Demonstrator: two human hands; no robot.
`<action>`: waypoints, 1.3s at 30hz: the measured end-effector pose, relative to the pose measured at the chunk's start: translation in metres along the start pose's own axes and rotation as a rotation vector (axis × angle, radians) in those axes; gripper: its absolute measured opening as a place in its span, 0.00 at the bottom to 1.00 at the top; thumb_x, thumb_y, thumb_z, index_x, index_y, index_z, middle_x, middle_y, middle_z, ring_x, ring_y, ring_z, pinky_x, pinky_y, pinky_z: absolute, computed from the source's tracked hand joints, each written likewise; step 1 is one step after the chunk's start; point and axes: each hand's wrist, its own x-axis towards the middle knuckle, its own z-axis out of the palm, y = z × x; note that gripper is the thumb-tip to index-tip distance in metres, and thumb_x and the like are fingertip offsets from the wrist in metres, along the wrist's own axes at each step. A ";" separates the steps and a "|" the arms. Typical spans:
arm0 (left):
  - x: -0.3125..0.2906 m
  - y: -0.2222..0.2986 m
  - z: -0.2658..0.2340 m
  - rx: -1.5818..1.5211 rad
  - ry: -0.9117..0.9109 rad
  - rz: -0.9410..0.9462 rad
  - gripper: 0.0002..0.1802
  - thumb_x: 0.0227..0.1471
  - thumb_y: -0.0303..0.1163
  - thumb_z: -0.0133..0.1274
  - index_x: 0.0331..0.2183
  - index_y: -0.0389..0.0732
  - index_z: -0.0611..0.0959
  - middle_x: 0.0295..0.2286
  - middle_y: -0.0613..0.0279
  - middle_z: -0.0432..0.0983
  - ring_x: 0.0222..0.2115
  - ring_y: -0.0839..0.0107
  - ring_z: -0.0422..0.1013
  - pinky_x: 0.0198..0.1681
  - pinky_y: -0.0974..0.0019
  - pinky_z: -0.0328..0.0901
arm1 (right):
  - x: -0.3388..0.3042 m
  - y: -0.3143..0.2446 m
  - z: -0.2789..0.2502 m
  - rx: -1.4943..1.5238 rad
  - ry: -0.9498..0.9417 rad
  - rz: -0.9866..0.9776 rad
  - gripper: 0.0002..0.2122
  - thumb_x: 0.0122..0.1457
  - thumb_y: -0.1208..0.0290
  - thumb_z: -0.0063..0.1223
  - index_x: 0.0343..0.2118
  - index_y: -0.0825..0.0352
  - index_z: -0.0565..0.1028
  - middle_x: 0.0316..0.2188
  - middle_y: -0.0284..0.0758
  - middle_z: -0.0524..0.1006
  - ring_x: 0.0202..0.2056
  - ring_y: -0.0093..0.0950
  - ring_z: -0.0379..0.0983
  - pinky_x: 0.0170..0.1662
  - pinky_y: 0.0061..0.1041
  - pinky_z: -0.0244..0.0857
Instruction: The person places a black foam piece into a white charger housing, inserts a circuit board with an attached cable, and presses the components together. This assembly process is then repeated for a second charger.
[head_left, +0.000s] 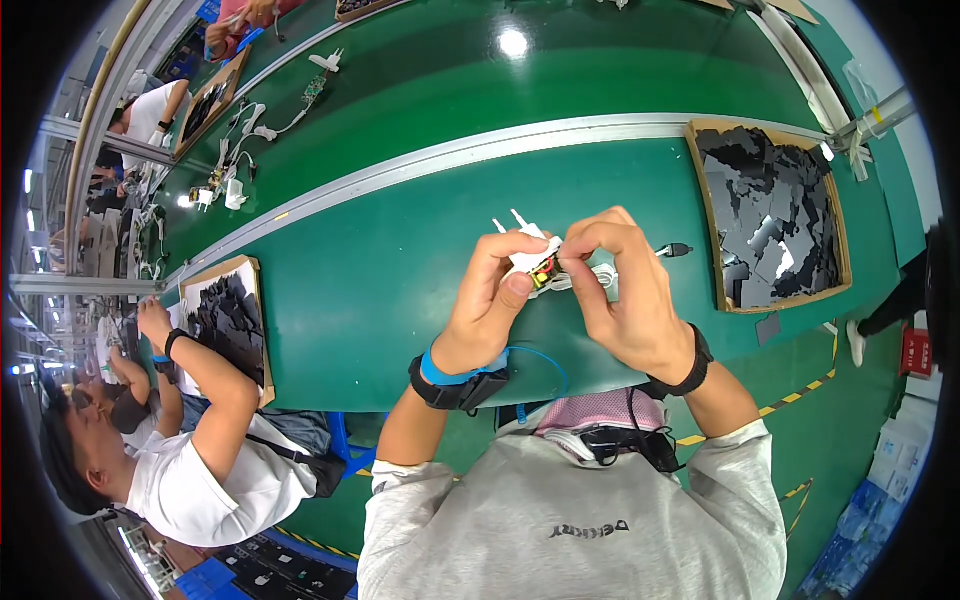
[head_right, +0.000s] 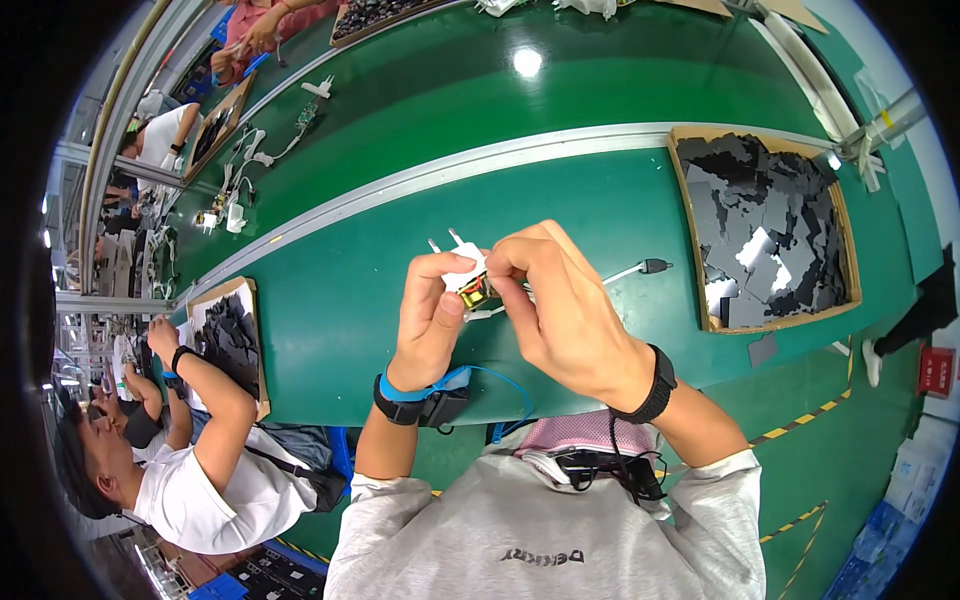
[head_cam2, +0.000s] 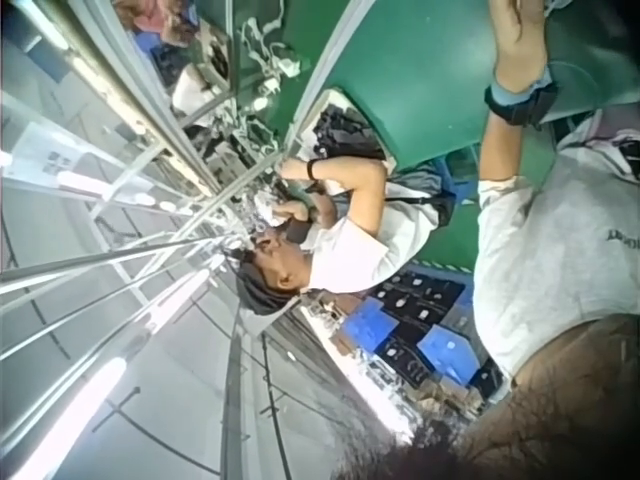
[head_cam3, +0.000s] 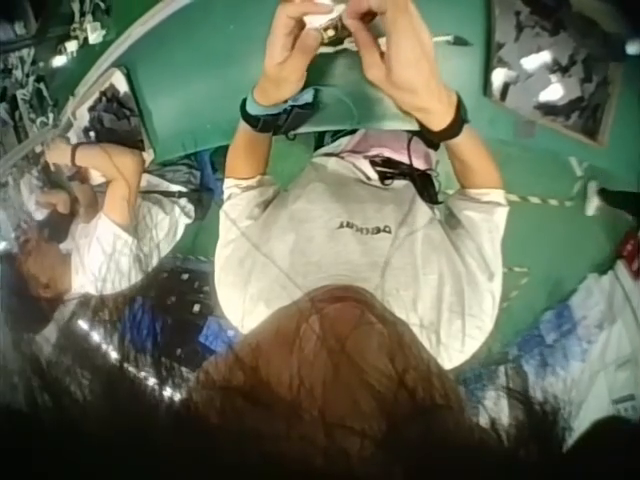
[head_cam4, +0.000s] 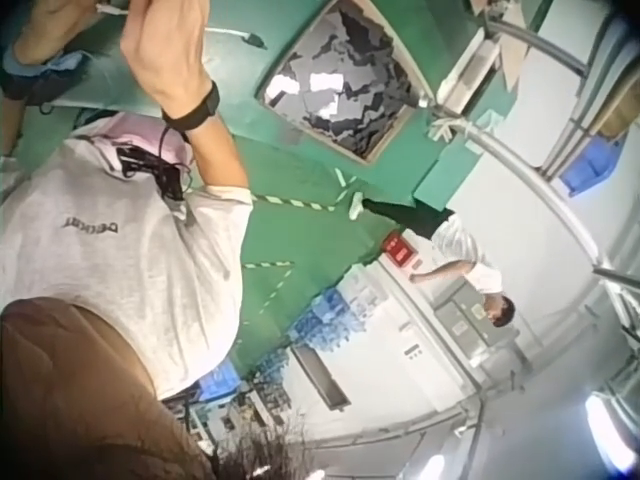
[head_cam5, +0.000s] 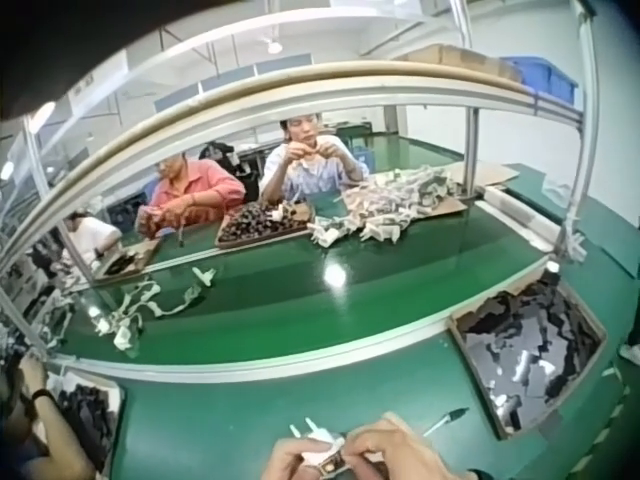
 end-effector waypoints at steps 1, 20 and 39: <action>0.001 -0.001 0.000 -0.010 0.005 0.001 0.19 0.65 0.40 0.43 0.51 0.38 0.67 0.47 0.56 0.69 0.46 0.70 0.67 0.52 0.64 0.62 | 0.001 0.001 0.001 -0.018 0.013 -0.025 0.16 0.49 0.92 0.52 0.39 0.70 0.66 0.32 0.41 0.73 0.32 0.37 0.71 0.35 0.31 0.66; 0.005 -0.009 0.002 0.216 0.050 0.203 0.23 0.60 0.29 0.51 0.55 0.41 0.63 0.49 0.51 0.66 0.45 0.66 0.67 0.49 0.63 0.64 | 0.003 0.001 -0.009 0.482 -0.058 0.351 0.12 0.55 0.88 0.50 0.40 0.68 0.66 0.35 0.34 0.72 0.37 0.24 0.71 0.42 0.25 0.67; 0.006 -0.009 -0.003 0.245 0.064 0.302 0.23 0.59 0.28 0.51 0.54 0.43 0.63 0.45 0.48 0.66 0.40 0.66 0.67 0.44 0.65 0.66 | -0.001 0.000 0.012 0.605 -0.084 0.494 0.12 0.58 0.85 0.49 0.42 0.66 0.62 0.36 0.31 0.68 0.38 0.19 0.67 0.43 0.21 0.64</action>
